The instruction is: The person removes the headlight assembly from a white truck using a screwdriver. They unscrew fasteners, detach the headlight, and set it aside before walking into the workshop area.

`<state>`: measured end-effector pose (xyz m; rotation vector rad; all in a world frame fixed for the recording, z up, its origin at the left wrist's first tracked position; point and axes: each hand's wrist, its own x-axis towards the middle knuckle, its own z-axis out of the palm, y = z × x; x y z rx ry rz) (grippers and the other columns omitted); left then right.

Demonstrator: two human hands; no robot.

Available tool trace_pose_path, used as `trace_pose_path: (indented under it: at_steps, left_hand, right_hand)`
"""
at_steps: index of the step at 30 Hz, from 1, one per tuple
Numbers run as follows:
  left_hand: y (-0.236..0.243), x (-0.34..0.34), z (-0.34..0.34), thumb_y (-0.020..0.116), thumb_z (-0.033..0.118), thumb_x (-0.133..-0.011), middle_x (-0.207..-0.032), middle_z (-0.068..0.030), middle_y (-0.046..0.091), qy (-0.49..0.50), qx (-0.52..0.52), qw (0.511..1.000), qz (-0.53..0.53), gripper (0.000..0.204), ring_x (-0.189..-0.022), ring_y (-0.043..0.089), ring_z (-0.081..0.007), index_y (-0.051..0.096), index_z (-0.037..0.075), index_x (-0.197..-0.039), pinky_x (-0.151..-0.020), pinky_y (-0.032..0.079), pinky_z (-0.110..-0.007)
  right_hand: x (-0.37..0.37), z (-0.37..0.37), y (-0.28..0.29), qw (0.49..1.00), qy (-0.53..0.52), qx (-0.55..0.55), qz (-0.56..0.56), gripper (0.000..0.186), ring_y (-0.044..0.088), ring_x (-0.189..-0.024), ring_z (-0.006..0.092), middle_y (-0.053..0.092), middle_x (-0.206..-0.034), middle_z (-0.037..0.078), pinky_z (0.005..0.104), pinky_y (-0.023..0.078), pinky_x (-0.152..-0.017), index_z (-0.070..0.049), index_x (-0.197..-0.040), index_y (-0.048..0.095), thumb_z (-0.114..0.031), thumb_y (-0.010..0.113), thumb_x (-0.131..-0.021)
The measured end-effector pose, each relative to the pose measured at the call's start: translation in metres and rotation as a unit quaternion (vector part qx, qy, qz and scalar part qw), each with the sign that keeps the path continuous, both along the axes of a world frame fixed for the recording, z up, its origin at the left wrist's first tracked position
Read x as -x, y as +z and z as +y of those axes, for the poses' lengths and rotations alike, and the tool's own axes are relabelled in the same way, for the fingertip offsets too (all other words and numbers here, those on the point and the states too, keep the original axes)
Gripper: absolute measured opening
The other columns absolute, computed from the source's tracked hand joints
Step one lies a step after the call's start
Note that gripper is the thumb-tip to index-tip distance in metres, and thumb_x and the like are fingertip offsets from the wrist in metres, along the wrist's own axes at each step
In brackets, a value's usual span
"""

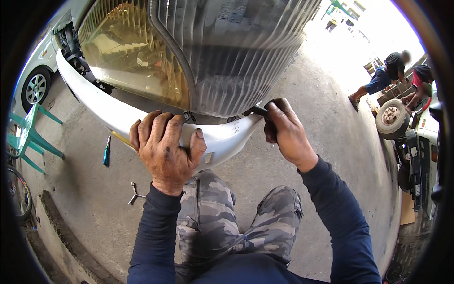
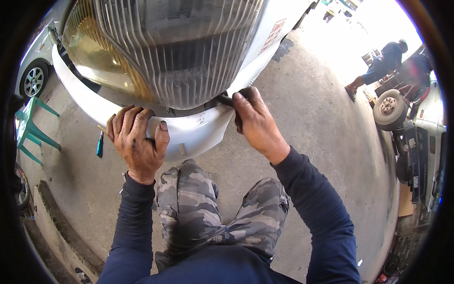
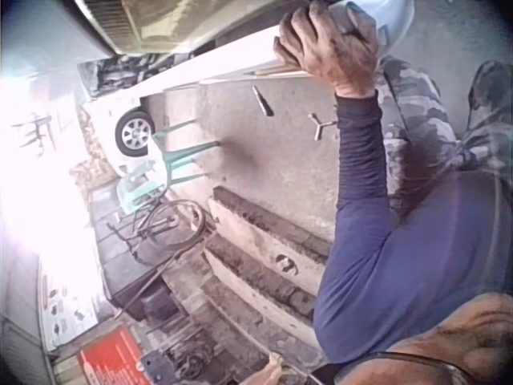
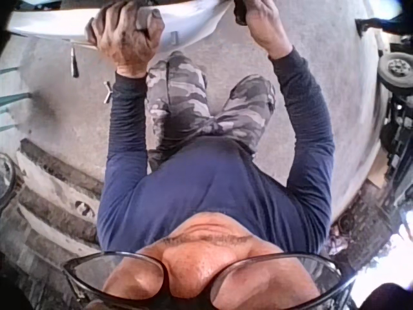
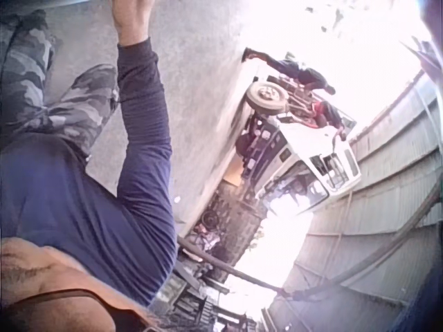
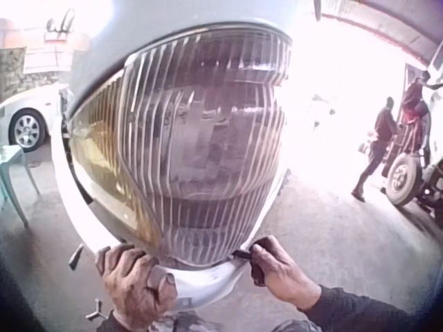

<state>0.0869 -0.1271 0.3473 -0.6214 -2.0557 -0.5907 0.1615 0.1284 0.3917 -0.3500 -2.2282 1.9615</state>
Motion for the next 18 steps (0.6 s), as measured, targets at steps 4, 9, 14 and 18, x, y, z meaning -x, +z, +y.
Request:
trace_pose_path:
  at_steps: [4, 9, 14, 18]
  left_hand:
    - [-0.004, 0.002, -0.002, 0.066, 0.04, -0.081, -0.101, -0.0111, 0.072, -0.002, -0.013, 1.0, -0.003, 0.038, -0.113, 0.064, -0.0317, 0.075, 0.006, -0.096, -0.11, 0.034, -0.052]
    - [-0.005, 0.005, 0.007, 0.068, 0.036, -0.078, -0.102, -0.0117, 0.072, -0.006, -0.033, 0.999, -0.009, 0.036, -0.112, 0.064, -0.0327, 0.075, 0.005, -0.096, -0.109, 0.035, -0.051]
    - [0.011, -0.007, 0.044, 0.065, 0.038, -0.084, -0.106, -0.0144, 0.071, -0.001, 0.002, 1.0, -0.019, 0.039, -0.113, 0.064, -0.0347, 0.073, 0.003, -0.1, -0.109, 0.036, -0.048]
    - [0.025, -0.016, 0.068, 0.055, 0.043, -0.099, -0.111, -0.0162, 0.071, -0.01, 0.02, 1.0, 0.008, 0.047, -0.114, 0.062, -0.0368, 0.072, 0.0, -0.105, -0.109, 0.037, -0.05]
  right_hand:
    - [-0.005, -0.01, 0.006, 0.991, -0.021, 0.121, -0.051, 0.024, 0.042, -0.051, 0.0104, 0.049, -0.073, 0.003, 0.0289, 0.035, -0.048, -0.006, -0.109, 0.053, -0.03, 0.047, -0.112]
    - [0.001, -0.022, -0.015, 0.965, -0.033, -0.222, 0.132, 0.01, 0.059, -0.095, 0.0196, 0.059, -0.097, 0.009, 0.0367, 0.052, -0.087, -0.003, -0.112, 0.052, -0.005, 0.057, -0.103]
    - [-0.003, 0.022, -0.021, 0.985, -0.038, -0.08, 0.145, 0.017, 0.061, -0.1, 0.0204, 0.058, -0.107, 0.012, 0.0393, 0.053, -0.089, 0.003, -0.117, 0.052, -0.007, 0.057, -0.104]
    - [-0.008, 0.05, 0.001, 0.993, -0.093, -0.068, 0.024, 0.028, 0.059, -0.092, 0.0184, 0.062, -0.098, 0.013, 0.0327, 0.051, -0.083, 0.007, -0.124, 0.056, -0.015, 0.057, -0.107]
